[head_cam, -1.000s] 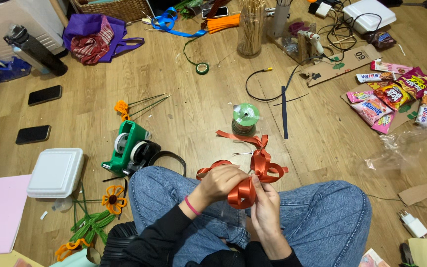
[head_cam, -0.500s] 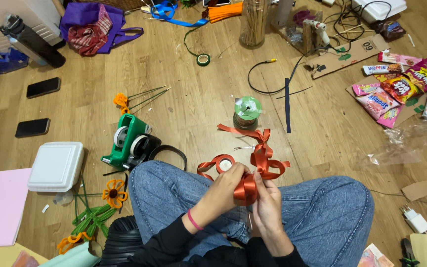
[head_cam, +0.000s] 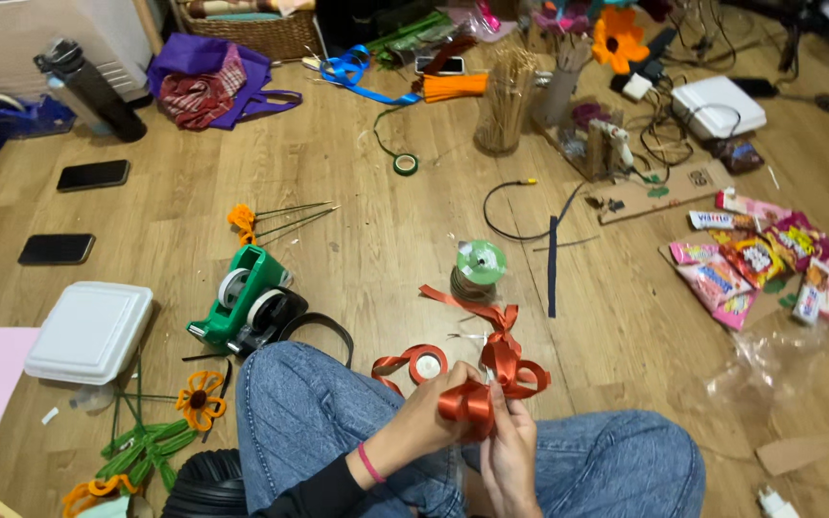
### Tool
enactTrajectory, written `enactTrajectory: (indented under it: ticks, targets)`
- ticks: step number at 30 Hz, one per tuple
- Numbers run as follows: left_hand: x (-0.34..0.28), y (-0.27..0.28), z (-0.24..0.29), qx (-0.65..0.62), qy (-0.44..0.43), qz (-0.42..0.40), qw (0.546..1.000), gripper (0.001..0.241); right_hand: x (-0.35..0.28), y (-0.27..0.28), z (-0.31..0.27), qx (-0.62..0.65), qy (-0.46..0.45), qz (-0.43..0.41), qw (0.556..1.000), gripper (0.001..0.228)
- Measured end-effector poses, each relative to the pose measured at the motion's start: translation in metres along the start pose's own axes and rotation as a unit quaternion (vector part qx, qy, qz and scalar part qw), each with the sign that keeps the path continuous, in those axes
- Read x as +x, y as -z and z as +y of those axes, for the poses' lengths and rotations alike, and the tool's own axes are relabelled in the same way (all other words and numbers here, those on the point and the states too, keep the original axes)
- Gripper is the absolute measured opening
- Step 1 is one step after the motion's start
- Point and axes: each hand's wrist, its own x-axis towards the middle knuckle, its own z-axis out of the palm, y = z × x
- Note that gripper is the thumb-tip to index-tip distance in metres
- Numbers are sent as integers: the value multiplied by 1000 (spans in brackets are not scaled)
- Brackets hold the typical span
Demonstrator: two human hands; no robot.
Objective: The person assembles decorative ribbon bows by hand, tying multiple loops of red ribbon together and securing them with a small piece of wire, then trimming the excess ribbon with scissors.
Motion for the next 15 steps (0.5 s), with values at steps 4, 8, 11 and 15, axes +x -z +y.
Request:
enactTrajectory:
  ticks: [4,8,11,15]
  targets:
    - [5,10,-6,-11,-63,-7,998,14,36,44,28,-8,40,-40,998,18]
    - [2,27,-8,-68,-152,-73,983,16,46,55,33,0,40,-81,996,26]
    - [8,40,-14,-81,-214,-92,969,18,52,44,31,-4,44,-99,994,34]
    - [-1,54,-1,-164,-143,-114,969,37,57,50,25,11,44,-114,992,31]
